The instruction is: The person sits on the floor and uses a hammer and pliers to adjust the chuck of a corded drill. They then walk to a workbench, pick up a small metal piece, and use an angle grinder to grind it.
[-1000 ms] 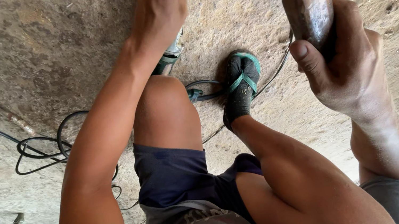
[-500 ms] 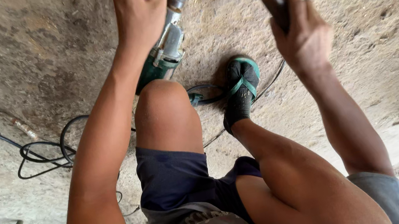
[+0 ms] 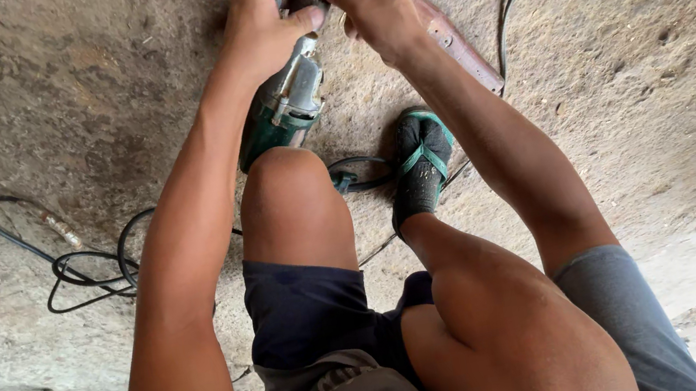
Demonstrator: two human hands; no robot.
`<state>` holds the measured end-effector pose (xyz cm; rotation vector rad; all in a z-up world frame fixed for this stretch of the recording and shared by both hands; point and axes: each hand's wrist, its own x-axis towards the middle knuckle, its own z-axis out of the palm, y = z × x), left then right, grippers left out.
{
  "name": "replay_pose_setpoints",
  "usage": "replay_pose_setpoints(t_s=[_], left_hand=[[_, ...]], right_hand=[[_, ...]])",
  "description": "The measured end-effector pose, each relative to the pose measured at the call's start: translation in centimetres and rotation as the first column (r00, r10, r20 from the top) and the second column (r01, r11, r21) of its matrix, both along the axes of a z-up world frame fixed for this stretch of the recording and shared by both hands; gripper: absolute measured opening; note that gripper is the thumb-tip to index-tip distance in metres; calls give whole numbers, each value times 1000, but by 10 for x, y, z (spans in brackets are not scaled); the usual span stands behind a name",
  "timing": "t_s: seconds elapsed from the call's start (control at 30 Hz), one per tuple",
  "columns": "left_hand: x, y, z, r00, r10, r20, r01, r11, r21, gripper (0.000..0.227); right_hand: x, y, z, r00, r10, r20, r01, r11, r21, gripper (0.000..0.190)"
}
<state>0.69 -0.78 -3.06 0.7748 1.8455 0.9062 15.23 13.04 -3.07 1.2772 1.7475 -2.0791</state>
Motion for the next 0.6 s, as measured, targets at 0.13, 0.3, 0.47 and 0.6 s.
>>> replay_pose_setpoints(t_s=[0.13, 0.3, 0.47, 0.6], left_hand=[[26, -1, -10, 983, 11, -181, -15, 1000, -16, 49], [43, 4, -7, 930, 93, -356, -135, 986, -96, 56], [10, -9, -11, 994, -74, -75, 69, 996, -64, 47], [29, -5, -12, 899, 14, -437, -58, 994, -89, 70]], right_hand=[[3, -2, -3, 998, 10, 68, -17, 994, 107, 37], [4, -6, -5, 997, -71, 24, 70, 997, 33, 35], [7, -2, -6, 1000, -8, -6, 9, 995, 96, 35], [10, -2, -13, 997, -60, -48, 63, 996, 65, 35]])
